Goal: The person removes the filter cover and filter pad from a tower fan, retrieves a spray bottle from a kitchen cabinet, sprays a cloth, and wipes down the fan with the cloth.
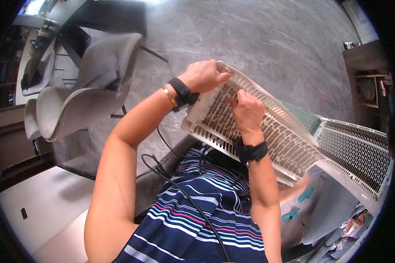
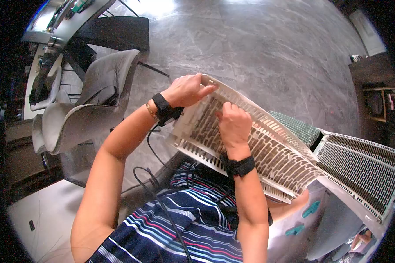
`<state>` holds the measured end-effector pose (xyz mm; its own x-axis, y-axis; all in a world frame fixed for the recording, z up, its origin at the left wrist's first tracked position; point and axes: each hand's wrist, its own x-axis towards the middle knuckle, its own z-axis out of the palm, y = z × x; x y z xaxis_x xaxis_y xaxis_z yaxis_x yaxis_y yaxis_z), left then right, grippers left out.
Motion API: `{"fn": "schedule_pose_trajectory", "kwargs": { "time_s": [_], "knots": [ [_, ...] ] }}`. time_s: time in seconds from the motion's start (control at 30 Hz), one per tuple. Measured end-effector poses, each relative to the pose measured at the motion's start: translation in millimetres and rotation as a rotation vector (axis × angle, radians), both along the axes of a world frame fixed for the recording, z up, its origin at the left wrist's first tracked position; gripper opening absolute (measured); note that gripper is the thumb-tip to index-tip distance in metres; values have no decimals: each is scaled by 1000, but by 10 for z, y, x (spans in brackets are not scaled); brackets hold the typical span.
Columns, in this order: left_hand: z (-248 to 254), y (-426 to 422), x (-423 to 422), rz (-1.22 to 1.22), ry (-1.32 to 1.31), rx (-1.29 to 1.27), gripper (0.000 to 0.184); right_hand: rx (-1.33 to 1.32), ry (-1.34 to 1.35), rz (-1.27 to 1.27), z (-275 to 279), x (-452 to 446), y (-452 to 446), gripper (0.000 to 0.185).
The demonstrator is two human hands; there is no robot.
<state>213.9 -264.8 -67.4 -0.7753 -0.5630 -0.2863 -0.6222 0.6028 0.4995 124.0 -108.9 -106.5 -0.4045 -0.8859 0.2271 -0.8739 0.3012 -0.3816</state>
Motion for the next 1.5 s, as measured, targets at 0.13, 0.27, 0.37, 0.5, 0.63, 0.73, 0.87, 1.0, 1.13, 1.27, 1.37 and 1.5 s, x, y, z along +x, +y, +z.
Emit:
{"fn": "schedule_pose_trajectory", "kwargs": {
  "time_s": [0.13,0.27,0.37,0.5,0.63,0.73,0.87,1.0,1.13,1.27,1.37,1.5],
  "knots": [
    [-51,-19,15,-7,-35,-30,47,-25,10,13,53,30,19,24],
    [-231,-51,-3,20,11,64,51,-42,24,60,208,161,80,25],
    [-231,-123,14,-60,-43,69,50,-18,34,14,156,0,125,25],
    [-352,-174,131,-160,167,55,51,-20,11,41,198,-106,145,25],
    [-341,-155,110,-81,184,192,55,54,-106,-8,196,-220,152,19],
    [-340,-142,113,-1,128,237,57,76,-137,-44,180,-284,106,17],
    [-356,-150,132,4,184,281,54,12,-139,-5,384,-245,185,16],
    [-315,-177,167,56,124,318,46,-204,2,87,705,-245,252,15],
    [-385,-201,273,51,200,394,50,-423,-1,92,1028,-448,261,18],
    [-357,-187,362,153,231,557,46,-585,114,62,1550,-720,344,16],
    [-437,-257,434,170,350,479,45,-687,334,-136,1910,-961,504,18],
    [-189,-391,514,248,390,530,43,-419,981,-664,2375,-1361,892,14]
  ]
}}
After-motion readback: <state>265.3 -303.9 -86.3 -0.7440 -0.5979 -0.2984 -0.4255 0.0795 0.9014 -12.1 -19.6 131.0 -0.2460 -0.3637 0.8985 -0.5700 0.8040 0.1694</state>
